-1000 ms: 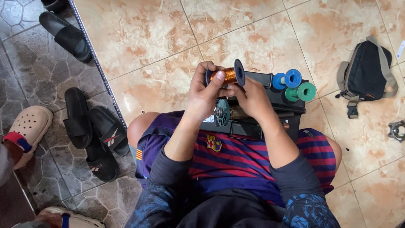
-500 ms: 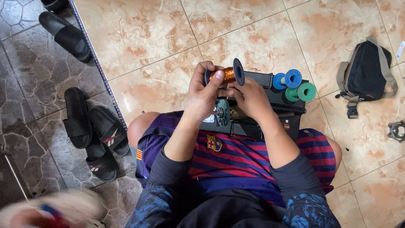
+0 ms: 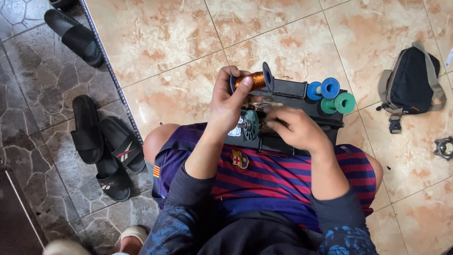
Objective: Winding copper wire onto a motor armature as part of a motor repair or rebuilding process.
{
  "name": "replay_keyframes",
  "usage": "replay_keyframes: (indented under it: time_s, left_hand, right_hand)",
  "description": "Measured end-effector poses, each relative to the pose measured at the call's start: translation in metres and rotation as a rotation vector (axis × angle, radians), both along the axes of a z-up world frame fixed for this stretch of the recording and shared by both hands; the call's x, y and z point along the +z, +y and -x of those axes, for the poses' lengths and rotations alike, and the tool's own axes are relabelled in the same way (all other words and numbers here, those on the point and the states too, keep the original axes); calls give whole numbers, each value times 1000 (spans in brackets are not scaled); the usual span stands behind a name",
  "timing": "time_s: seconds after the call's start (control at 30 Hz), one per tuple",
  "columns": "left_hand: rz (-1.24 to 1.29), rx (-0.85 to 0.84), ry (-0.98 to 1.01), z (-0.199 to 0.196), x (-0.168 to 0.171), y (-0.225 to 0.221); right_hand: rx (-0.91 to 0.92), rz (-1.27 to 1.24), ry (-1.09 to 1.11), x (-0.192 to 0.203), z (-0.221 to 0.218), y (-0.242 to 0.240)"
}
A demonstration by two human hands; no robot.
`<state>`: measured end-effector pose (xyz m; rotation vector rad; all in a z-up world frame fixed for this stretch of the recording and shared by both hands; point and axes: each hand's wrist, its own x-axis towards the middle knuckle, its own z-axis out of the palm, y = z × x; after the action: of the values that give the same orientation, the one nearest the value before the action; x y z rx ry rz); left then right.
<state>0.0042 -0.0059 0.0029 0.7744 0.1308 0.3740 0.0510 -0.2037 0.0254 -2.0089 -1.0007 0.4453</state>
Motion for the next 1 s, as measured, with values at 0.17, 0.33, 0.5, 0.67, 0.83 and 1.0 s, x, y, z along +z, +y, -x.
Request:
replay_keyframes:
  time_s: [0.17, 0.33, 0.5, 0.67, 0.83, 1.0]
  left_hand:
    - [-240, 81, 24, -4, -12, 0]
    - [-1058, 260, 108, -4, -3, 14]
    - [-1201, -208, -137, 8, 29, 28]
    - [-756, -676, -227, 16, 25, 16]
    - [-257, -211, -281, 1, -20, -22]
    - [-861, 24, -186, -2, -2, -21]
  right_hand:
    - [37, -144, -15, -4, 3, -37]
    - [48, -301, 37, 8, 3, -48]
    - [-59, -575, 95, -33, -3, -55]
    - [-202, -672, 45, -58, -8, -52]
    - [-130, -421, -3, -21, 11, -22]
    - [-139, -342, -80, -24, 9, -31]
